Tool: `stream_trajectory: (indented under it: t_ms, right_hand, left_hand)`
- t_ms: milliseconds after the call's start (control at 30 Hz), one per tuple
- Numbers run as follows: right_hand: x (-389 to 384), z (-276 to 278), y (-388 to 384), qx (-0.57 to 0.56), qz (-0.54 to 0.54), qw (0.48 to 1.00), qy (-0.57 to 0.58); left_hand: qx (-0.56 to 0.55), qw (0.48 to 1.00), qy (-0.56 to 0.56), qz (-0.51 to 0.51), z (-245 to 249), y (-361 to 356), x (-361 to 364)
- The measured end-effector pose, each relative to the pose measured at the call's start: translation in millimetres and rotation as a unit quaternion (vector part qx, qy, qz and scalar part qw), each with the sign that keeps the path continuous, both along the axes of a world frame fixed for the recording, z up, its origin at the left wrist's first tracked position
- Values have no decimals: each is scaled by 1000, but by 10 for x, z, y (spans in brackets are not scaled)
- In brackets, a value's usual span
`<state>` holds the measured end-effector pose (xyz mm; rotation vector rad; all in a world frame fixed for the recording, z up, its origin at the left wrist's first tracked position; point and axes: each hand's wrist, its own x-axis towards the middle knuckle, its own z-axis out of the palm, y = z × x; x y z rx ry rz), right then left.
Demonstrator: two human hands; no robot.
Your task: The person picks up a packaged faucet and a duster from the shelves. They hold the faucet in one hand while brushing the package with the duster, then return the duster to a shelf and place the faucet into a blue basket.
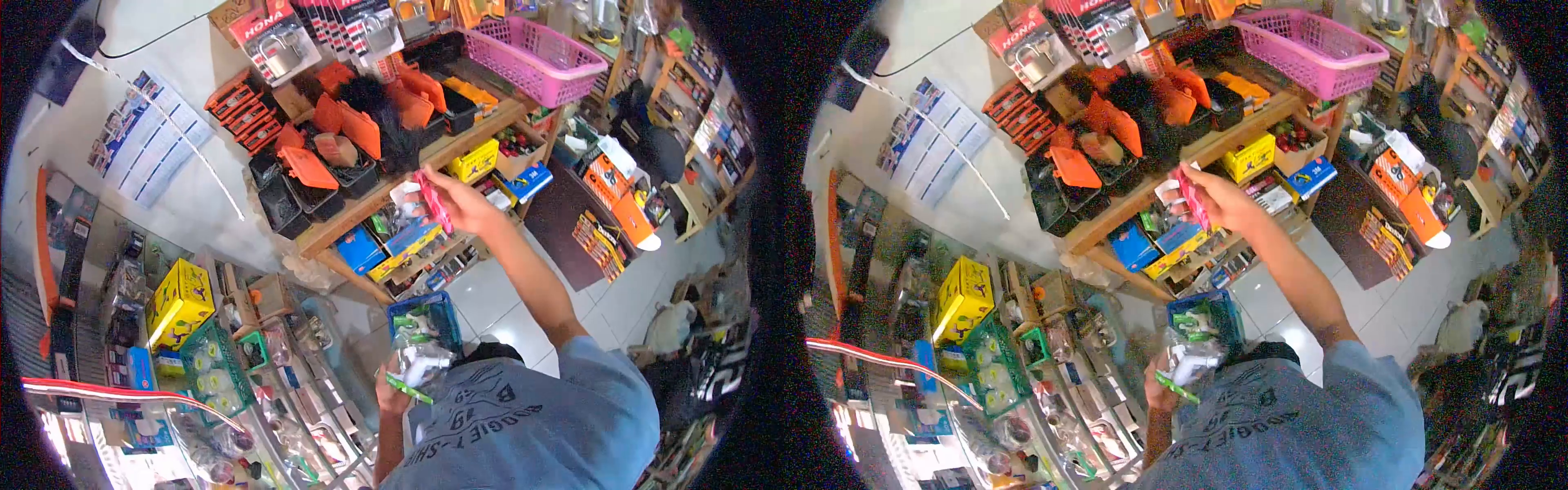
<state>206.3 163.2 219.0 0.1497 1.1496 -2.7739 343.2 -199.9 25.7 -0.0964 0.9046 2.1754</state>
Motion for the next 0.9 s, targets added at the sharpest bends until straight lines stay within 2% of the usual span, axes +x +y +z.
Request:
stream_trajectory:
  t_ms: [133, 167, 200, 233, 267, 333, 400, 433, 467, 500, 533, 567, 600, 633, 667, 733, 767, 800, 833, 867, 900]
  right_hand:
    - [-152, -61, 70, -11, 1, 999, 52]
    - [-154, -83, 103, 6, -11, 998, 63]
    - [-79, -55, 113, 9, -6, 998, 64]
    - [79, -17, 80, 57, -32, 996, 53]
    - [245, 5, 41, 106, -55, 992, 41]
    - [631, -27, 55, 129, -60, 989, 36]
    - [1002, -248, 107, 199, -93, 975, 21]
    - [1238, -243, 113, 244, -110, 964, 17]
    - [1460, -322, 134, 273, -109, 956, -21]
    - [1692, -413, 162, 304, -105, 945, -57]
    - [1917, -554, 184, 318, -72, 943, -70]
    - [2144, -745, 216, 332, -39, 939, -82]
    - [2367, -1028, 256, 333, -2, 940, -75]
    - [2544, -1073, 265, 392, 37, 917, -66]
    - [2689, -1306, 398, 468, 120, 875, -1]
    - [2857, -1212, 332, 466, 91, 880, -12]
    - [2888, -1234, 365, 465, 98, 880, -10]
    - [2913, -1265, 403, 427, 83, 900, -30]
    - [2945, -1278, 440, 388, 67, 918, -53]
    - [2957, -1251, 498, 386, 70, 918, -54]
    - [2922, -1176, 567, 417, 115, 901, -26]
  left_hand:
    - [53, 992, -95, 71, 229, 251, 162]
    - [23, 996, 1, 83, 314, 330, 197]
    - [64, 992, -44, 100, 350, 422, 155]
    - [105, 983, -89, 118, 386, 513, 115]
    - [108, 982, -88, 126, 369, 547, 90]
    - [166, 957, -59, 231, 337, 602, 88]
    - [-64, 955, 117, 264, 434, 724, 5]
    - [-187, 924, 181, 280, 480, 784, -34]
    - [-320, 868, 266, 271, 385, 802, -66]
    - [-453, 784, 332, 265, 289, 819, -95]
    - [-303, 870, 241, 304, 321, 867, -163]
    - [-146, 915, 133, 352, 353, 915, -231]
    - [145, 915, -57, 373, 387, 933, -275]
    - [215, 919, -22, 329, 275, 890, -289]
    - [282, 917, 18, 281, 170, 892, -315]
    - [120, 927, -25, 353, 590, 1173, -352]
    - [112, 938, -6, 327, 705, 1252, -299]
    - [222, 924, -2, 311, 655, 1248, -339]
    - [201, 933, 20, 297, 602, 1276, -256]
    - [180, 942, 42, 280, 554, 1315, -186]
    - [170, 934, 29, 312, 654, 1422, -173]
